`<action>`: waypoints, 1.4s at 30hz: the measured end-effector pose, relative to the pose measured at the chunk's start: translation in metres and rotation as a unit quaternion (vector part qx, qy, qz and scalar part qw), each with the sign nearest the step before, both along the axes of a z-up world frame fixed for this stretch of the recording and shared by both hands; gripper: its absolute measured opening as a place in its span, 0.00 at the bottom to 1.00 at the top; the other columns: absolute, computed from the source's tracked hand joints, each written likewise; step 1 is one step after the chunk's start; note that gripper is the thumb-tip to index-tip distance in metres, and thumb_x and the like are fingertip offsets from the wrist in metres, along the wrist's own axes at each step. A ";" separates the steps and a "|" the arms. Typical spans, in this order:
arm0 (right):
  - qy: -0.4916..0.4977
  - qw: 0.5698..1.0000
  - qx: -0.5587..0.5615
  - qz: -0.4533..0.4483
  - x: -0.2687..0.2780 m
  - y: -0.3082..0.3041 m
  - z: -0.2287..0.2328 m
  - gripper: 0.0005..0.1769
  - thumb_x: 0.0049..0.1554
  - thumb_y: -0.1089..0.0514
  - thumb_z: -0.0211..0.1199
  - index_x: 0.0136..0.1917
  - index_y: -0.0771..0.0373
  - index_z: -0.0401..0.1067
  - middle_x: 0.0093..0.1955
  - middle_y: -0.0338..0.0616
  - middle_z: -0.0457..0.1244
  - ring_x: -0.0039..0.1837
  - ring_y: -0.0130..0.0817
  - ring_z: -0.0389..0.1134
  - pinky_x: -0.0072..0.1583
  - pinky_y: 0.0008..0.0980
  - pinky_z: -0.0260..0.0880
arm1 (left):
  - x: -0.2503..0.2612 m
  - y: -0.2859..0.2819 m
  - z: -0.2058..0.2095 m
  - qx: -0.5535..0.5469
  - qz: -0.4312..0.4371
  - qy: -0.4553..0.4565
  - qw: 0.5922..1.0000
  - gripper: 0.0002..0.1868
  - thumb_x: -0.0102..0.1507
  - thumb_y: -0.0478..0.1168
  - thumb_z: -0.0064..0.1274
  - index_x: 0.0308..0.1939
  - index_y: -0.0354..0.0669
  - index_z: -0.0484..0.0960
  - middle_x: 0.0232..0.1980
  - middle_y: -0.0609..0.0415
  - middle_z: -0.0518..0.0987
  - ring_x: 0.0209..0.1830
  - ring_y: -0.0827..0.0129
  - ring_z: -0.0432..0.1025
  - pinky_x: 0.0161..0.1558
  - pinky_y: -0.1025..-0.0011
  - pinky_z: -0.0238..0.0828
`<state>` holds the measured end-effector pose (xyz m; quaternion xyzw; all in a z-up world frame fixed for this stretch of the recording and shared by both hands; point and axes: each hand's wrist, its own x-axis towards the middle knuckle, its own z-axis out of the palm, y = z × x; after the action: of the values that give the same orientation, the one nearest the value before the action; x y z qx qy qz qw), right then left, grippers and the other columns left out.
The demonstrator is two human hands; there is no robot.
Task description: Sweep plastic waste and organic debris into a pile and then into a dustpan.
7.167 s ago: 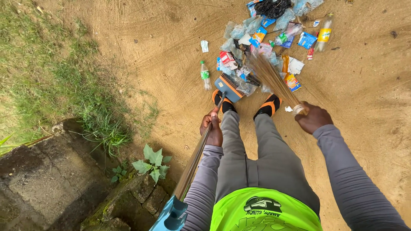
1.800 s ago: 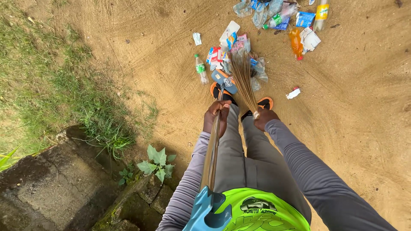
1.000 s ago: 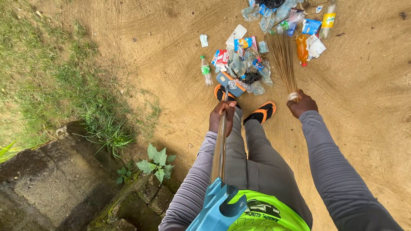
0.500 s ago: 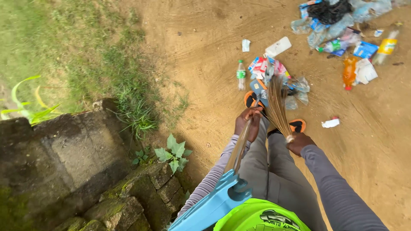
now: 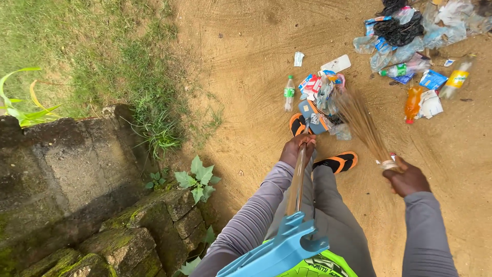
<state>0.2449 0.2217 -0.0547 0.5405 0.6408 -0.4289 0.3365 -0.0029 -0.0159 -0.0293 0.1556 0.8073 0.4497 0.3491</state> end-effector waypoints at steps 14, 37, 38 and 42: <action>0.124 0.959 0.243 0.073 -0.093 0.064 -0.096 0.49 0.54 0.42 0.69 0.82 0.64 0.58 0.68 0.67 0.63 0.68 0.60 0.66 0.69 0.48 0.64 | 0.011 -0.020 -0.096 0.262 0.268 -0.552 0.745 0.15 0.68 0.41 0.49 0.50 0.32 0.83 0.39 0.46 0.82 0.36 0.67 0.74 0.39 0.73 0.72; 0.075 0.983 0.164 -0.014 0.000 -0.007 -0.003 0.44 0.50 0.45 0.65 0.78 0.51 0.63 0.61 0.62 0.67 0.61 0.57 0.70 0.62 0.47 0.70 | -0.005 0.001 0.001 -0.057 -0.007 0.062 0.996 0.18 0.68 0.51 0.55 0.38 0.38 0.81 0.41 0.40 0.81 0.40 0.49 0.78 0.44 0.59 0.75; 0.082 0.982 0.173 -0.007 0.000 -0.002 -0.010 0.45 0.51 0.44 0.65 0.79 0.53 0.61 0.62 0.62 0.67 0.62 0.57 0.70 0.62 0.46 0.70 | -0.004 0.005 0.000 -0.091 0.013 0.042 0.995 0.20 0.69 0.54 0.52 0.37 0.39 0.81 0.36 0.42 0.81 0.37 0.49 0.78 0.42 0.58 0.74; 0.015 0.991 0.132 0.002 -0.028 -0.015 -0.044 0.48 0.52 0.45 0.63 0.83 0.51 0.53 0.62 0.61 0.67 0.60 0.58 0.71 0.63 0.46 0.70 | 0.004 0.006 -0.017 -0.107 0.046 0.043 0.992 0.20 0.67 0.56 0.53 0.37 0.42 0.81 0.33 0.45 0.81 0.34 0.50 0.78 0.39 0.58 0.73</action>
<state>0.2170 0.2065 -0.0983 0.5726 0.6976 -0.3481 0.2537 0.0009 -0.0094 -0.0462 0.0988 0.8713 0.3694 0.3076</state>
